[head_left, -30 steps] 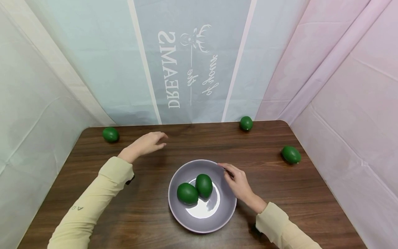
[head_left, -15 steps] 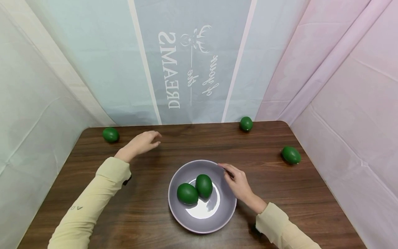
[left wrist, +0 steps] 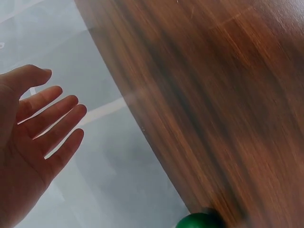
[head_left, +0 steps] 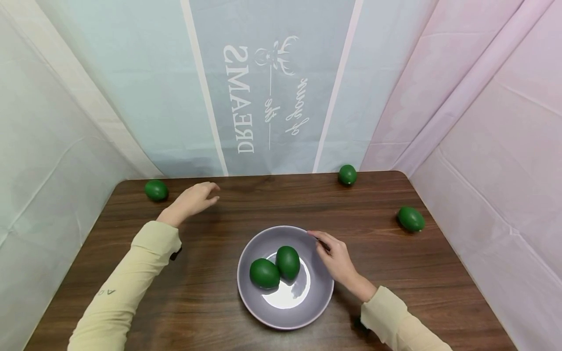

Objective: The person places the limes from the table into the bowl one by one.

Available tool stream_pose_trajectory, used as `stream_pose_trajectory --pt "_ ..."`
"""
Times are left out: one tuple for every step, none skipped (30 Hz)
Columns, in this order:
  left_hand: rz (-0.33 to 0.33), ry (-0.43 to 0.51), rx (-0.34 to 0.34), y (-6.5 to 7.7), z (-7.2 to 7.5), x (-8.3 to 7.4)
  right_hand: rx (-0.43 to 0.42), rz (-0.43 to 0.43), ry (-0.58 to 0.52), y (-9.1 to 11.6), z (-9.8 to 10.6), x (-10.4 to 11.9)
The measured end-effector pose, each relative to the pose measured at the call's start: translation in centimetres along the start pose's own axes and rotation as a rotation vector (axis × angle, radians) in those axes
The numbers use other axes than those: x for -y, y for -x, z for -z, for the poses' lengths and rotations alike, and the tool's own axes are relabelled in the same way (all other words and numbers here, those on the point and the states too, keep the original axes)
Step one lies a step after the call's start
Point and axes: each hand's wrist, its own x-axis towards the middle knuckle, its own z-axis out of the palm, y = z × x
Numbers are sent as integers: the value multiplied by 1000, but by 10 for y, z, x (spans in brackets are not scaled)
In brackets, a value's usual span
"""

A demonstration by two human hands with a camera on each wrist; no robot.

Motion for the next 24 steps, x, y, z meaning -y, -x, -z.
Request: stream_pose_trajectory --pt "8 1 -2 0 0 1 1 1 -1 0 0 0" --pt "15 -1 -5 1 0 2 1 1 -2 0 0 0" --pt "21 -2 -7 1 0 3 2 2 -3 0 0 0" --pt "33 -2 -8 2 1 4 3 1 -3 0 0 0" --pt "43 -4 -12 2 1 6 3 1 -5 0 0 0" --pt "55 -7 -15 2 1 7 4 0 -5 0 0 0" --pt "64 -9 -18 2 1 8 5 0 -4 0 0 0" --pt "73 -12 -22 2 1 10 5 0 -4 0 0 0" --pt "81 -13 -24 3 1 11 5 -1 -3 1 0 0" --pt "89 -13 -28 3 1 12 5 0 0 1 0 -1" --pt "94 -12 -31 3 1 14 6 1 1 1 0 -1" --pt "98 -9 -33 3 2 15 7 2 2 1 0 -1" --pt "103 -5 -35 4 2 15 8 0 0 1 0 -1" --pt "109 -3 -37 4 2 17 10 -1 -2 1 0 -1" --pt "117 0 -40 5 3 17 12 -4 -5 1 0 -1" --pt "126 1 -43 5 3 19 14 -7 -10 1 0 0" --pt "133 1 -46 5 2 20 15 -11 -16 1 0 0" --pt "140 3 -51 5 2 21 16 -15 -21 1 1 0" --pt "147 2 -56 5 2 23 17 -18 -25 1 1 0" --pt "153 2 -63 5 2 24 17 -17 -26 0 1 0" --pt "160 1 -72 6 2 25 16 -17 -27 0 1 0" --pt "167 -2 -79 6 2 26 14 -15 -24 0 1 0" --pt "174 -4 -85 6 2 26 13 -11 -19 0 0 0" --pt "180 -6 -92 7 3 27 10 -6 -14 0 0 0"
